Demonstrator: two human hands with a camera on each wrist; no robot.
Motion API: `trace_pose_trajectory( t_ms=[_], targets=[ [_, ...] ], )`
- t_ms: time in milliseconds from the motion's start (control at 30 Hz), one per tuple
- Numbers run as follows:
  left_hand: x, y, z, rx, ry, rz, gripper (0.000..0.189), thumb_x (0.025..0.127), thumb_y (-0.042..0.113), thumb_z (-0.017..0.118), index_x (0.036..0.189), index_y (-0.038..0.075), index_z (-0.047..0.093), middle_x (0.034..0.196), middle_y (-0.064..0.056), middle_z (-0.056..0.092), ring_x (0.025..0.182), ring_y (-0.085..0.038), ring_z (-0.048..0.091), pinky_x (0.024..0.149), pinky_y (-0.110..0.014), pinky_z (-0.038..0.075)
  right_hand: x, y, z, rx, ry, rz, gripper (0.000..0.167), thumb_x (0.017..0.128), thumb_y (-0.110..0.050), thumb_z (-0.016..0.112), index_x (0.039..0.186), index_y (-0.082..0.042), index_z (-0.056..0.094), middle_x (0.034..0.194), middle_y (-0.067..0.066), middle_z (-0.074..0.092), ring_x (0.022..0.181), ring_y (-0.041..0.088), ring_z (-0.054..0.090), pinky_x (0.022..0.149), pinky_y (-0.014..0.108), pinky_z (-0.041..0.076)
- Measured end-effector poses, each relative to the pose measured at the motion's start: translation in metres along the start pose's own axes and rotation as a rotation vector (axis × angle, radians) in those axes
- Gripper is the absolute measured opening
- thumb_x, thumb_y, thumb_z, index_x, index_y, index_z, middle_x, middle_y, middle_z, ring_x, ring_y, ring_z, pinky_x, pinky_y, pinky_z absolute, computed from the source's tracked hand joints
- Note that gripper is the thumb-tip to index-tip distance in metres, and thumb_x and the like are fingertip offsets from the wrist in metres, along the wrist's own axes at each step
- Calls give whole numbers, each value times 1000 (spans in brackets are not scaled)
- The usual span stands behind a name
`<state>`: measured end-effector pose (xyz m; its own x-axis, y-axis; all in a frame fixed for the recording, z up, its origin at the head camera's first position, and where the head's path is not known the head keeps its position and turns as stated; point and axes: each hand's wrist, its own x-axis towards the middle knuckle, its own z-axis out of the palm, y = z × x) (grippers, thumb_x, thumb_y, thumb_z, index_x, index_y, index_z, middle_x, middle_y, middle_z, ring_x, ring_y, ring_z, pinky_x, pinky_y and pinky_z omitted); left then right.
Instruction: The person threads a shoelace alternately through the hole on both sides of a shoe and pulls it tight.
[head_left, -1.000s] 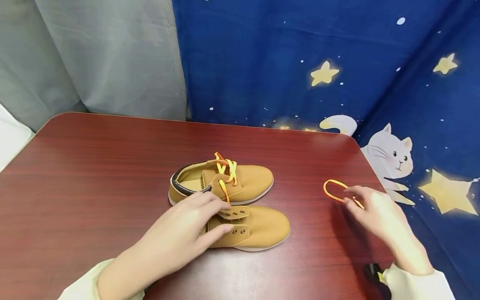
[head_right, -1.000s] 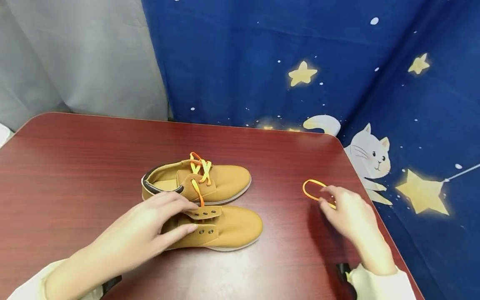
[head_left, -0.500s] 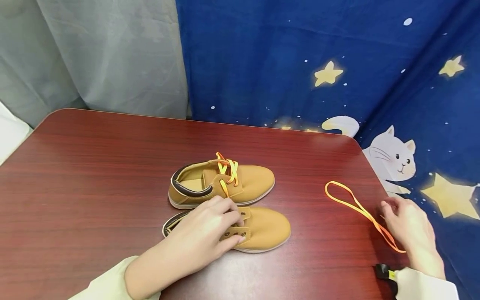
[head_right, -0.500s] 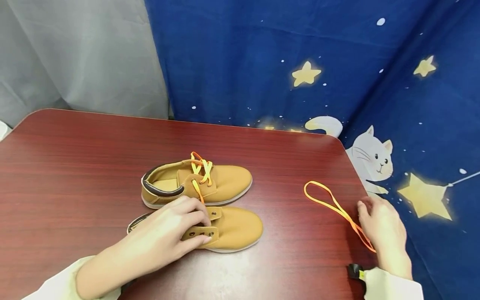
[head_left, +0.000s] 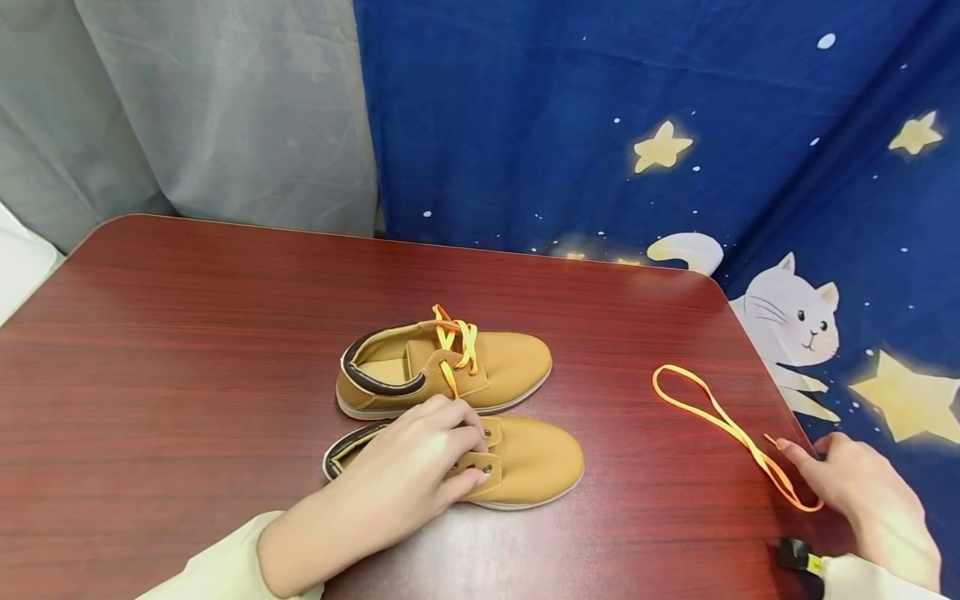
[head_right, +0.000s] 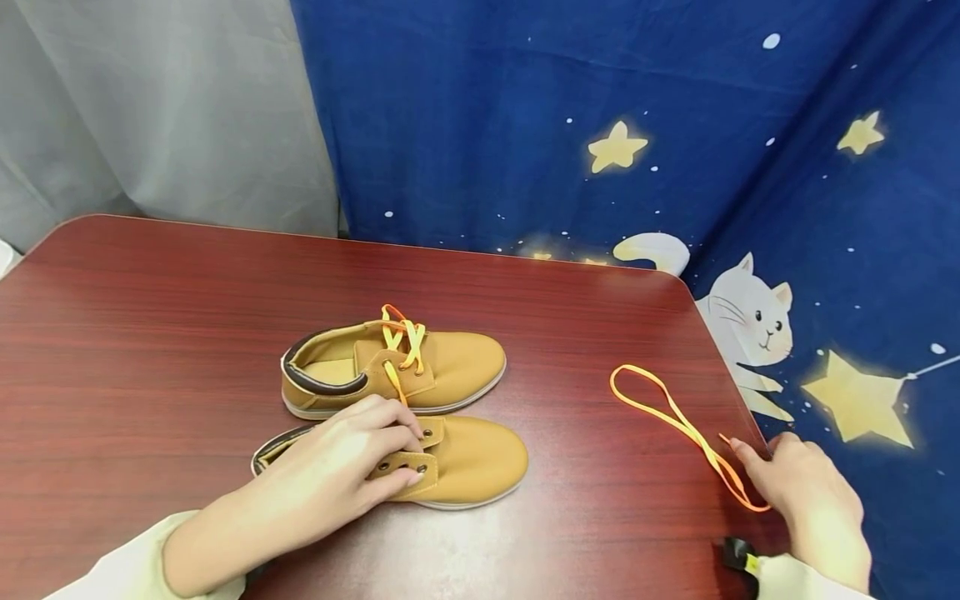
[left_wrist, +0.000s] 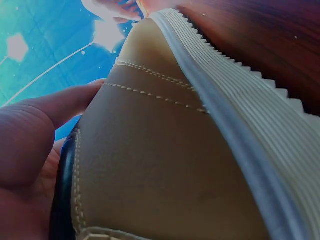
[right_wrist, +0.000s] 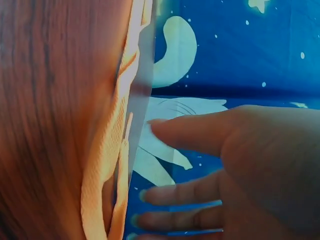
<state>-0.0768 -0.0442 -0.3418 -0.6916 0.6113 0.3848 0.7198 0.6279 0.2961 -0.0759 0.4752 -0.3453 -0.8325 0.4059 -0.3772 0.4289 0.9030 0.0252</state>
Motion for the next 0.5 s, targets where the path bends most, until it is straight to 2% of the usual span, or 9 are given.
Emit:
trace_pose_trajectory(
  t_ms=[100, 233, 333, 500],
  targets=[
    [0, 0, 0, 3, -1, 1, 16, 83, 28, 81, 89, 18, 71, 100, 10, 64, 96, -10, 57, 85, -28, 50, 3, 3, 4, 6, 19, -114, 61, 99, -49, 55, 103, 11, 62, 79, 14, 66, 76, 32, 61, 68, 51, 49],
    [0, 0, 0, 0, 2, 2, 16, 83, 27, 81, 90, 18, 71, 99, 10, 64, 95, -9, 56, 85, -28, 50, 6, 2, 8, 8, 110, -222, 30, 95, -23, 64, 97, 7, 64, 78, 13, 68, 72, 28, 60, 67, 47, 49],
    [0, 0, 0, 1, 3, 0, 15, 83, 27, 81, 90, 18, 70, 98, 10, 63, 94, -9, 56, 84, -28, 50, 7, 1, 10, 7, 158, -267, 18, 93, -16, 64, 94, 3, 65, 76, 10, 68, 69, 23, 59, 64, 42, 47],
    [0, 0, 0, 3, 4, 10, 15, 83, 27, 81, 90, 18, 70, 96, 10, 63, 93, -10, 56, 84, -28, 50, 6, -2, 11, 11, 195, -295, 15, 95, -14, 62, 93, 1, 65, 71, 5, 63, 68, 20, 55, 62, 38, 44]
  ],
)
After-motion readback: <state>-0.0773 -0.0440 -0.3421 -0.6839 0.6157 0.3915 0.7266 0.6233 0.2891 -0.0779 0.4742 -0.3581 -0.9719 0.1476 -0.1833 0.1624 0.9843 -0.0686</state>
